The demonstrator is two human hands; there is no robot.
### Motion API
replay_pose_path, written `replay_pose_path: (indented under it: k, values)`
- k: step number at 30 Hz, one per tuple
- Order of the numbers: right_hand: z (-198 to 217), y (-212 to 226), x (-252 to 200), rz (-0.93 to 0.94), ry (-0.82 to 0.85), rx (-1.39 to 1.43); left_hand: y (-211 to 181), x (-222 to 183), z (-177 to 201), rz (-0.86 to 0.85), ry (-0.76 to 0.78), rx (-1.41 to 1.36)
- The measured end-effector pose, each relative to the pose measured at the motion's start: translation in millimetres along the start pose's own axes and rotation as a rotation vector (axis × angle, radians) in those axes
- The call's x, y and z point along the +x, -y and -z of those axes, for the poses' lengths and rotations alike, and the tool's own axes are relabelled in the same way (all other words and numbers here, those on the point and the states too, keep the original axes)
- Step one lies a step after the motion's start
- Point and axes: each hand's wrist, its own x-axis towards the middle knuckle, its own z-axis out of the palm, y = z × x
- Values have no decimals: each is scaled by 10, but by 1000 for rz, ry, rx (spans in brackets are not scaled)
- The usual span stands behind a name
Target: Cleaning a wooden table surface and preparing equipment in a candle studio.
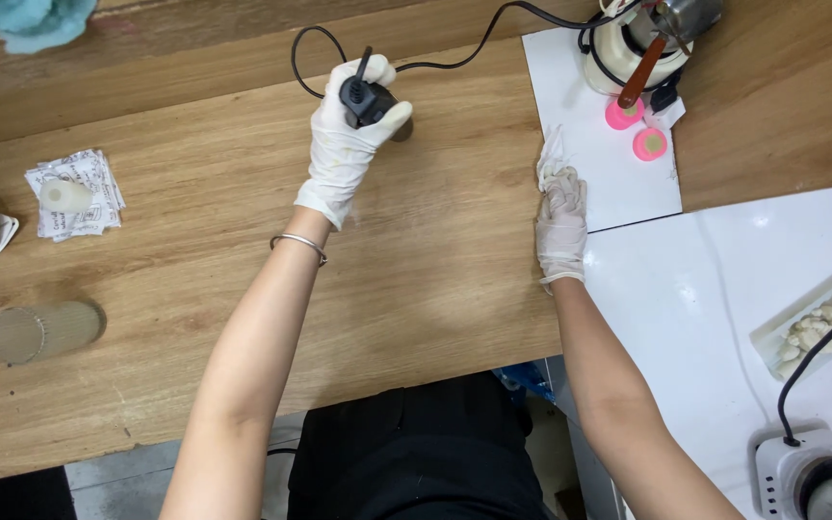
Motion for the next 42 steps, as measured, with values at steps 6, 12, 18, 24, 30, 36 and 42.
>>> replay_pose_path:
  k: [6, 12, 18, 24, 30, 36, 42]
  values:
    - [46, 45, 10, -3, 2, 13, 26, 27, 189, -38, -36, 50]
    - [74, 72, 30, -45, 43, 4, -8, -68, 142, -16, -43, 76]
    - [95, 95, 41, -43, 38, 22, -53, -237, -127, 14, -50, -88]
    - [100, 99, 49, -20, 33, 10, -150, -334, -372, 40, -38, -163]
    - [37, 49, 36, -18, 35, -22, -160, -443, -559, 95, -23, -279]
    - [106, 133, 80, -26, 29, -22, -190, -565, -628, 118, 1, -263]
    - [52, 68, 40, 9, -3, -42, -166, -557, -429, 43, -13, -153]
